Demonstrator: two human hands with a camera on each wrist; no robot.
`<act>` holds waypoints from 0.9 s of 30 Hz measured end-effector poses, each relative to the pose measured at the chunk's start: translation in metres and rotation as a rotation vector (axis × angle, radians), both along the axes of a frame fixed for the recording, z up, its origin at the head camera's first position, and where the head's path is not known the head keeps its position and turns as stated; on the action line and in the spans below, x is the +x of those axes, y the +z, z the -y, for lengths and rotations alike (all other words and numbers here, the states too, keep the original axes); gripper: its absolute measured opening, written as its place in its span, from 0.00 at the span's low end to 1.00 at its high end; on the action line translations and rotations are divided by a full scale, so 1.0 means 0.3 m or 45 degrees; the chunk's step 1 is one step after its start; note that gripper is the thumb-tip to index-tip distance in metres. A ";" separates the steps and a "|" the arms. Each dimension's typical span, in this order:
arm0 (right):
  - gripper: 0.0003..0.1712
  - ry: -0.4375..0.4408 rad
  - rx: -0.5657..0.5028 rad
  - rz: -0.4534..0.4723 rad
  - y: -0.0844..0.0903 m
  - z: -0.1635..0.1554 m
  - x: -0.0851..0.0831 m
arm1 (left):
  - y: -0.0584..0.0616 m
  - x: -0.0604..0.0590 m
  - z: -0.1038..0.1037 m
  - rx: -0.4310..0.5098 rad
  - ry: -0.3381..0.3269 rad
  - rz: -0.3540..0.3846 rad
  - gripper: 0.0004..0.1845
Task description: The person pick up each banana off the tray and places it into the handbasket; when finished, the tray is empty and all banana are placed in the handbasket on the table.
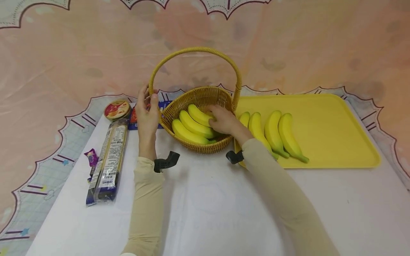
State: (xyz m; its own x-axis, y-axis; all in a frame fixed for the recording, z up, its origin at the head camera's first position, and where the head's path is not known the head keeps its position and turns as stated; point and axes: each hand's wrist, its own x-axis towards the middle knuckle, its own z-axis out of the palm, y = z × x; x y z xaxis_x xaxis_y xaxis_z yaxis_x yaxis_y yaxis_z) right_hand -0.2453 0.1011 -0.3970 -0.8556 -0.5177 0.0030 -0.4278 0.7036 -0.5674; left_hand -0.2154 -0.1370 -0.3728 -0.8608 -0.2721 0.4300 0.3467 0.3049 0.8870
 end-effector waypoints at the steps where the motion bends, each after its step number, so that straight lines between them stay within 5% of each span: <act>1: 0.25 -0.022 -0.045 -0.032 0.004 -0.016 0.013 | 0.001 -0.001 -0.001 0.003 -0.003 0.005 0.21; 6: 0.20 -0.163 -0.308 -0.209 0.017 -0.156 0.102 | 0.005 -0.001 -0.006 0.006 -0.011 0.015 0.21; 10: 0.21 -0.350 -0.325 -0.249 0.008 -0.320 0.170 | 0.011 0.001 -0.007 0.017 -0.008 0.019 0.22; 15: 0.29 -0.562 -0.178 -0.062 -0.027 -0.512 0.242 | 0.017 0.002 0.000 0.011 0.008 0.010 0.22; 20: 0.40 -0.570 -0.005 0.164 -0.080 -0.625 0.288 | 0.020 0.002 0.004 -0.002 0.021 0.027 0.22; 27: 0.45 -0.617 -0.031 0.204 -0.086 -0.669 0.340 | 0.016 -0.006 -0.005 0.004 0.003 0.027 0.22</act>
